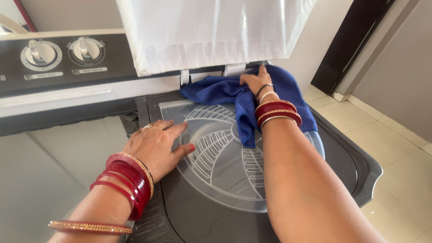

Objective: The person wipes the lids and control panel of a twin-tub washing machine with a blue cloth, handling the lids one at a time.

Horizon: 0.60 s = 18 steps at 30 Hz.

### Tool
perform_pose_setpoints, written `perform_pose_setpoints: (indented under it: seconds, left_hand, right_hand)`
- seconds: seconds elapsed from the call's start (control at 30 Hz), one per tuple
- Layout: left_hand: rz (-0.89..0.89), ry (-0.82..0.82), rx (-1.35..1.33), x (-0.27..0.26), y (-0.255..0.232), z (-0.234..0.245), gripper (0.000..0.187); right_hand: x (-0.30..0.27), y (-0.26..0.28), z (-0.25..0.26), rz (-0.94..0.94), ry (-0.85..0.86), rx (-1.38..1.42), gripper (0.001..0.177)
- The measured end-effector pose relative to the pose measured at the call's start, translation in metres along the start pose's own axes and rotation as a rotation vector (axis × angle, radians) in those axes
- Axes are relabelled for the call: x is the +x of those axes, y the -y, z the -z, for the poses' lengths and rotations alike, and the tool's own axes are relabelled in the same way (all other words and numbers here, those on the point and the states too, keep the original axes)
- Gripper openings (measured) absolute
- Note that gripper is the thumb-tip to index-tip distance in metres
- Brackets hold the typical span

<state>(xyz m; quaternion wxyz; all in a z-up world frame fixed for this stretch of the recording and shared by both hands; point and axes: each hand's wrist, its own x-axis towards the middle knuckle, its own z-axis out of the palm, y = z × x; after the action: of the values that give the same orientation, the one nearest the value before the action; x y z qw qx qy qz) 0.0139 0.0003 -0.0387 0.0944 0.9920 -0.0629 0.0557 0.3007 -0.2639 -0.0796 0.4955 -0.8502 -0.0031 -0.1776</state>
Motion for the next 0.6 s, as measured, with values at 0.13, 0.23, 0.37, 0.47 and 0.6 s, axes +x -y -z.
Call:
perform_pose_setpoints:
  seconds: [0.13, 0.23, 0.37, 0.47, 0.6]
  left_hand:
    - [0.007, 0.012, -0.002, 0.001, -0.004, 0.001, 0.066]
    - [0.035, 0.059, 0.007, 0.0, -0.007, 0.002, 0.067]
    - [0.05, 0.046, 0.025, 0.0, -0.004, 0.002, 0.067]
    - [0.076, 0.087, 0.022, 0.001, -0.005, 0.005, 0.067]
    - [0.031, 0.064, 0.025, -0.002, -0.007, 0.005, 0.066]
  right_hand:
    - [-0.01, 0.001, -0.003, 0.123, 0.083, -0.225, 0.071]
    - [-0.017, 0.003, -0.004, 0.136, 0.077, -0.183, 0.07]
    - [-0.018, 0.0, -0.015, 0.102, -0.028, -0.107, 0.091]
    - [0.0, -0.011, -0.016, 0.038, -0.064, -0.064, 0.096]
    - [0.031, -0.036, -0.022, -0.037, -0.094, 0.106, 0.107]
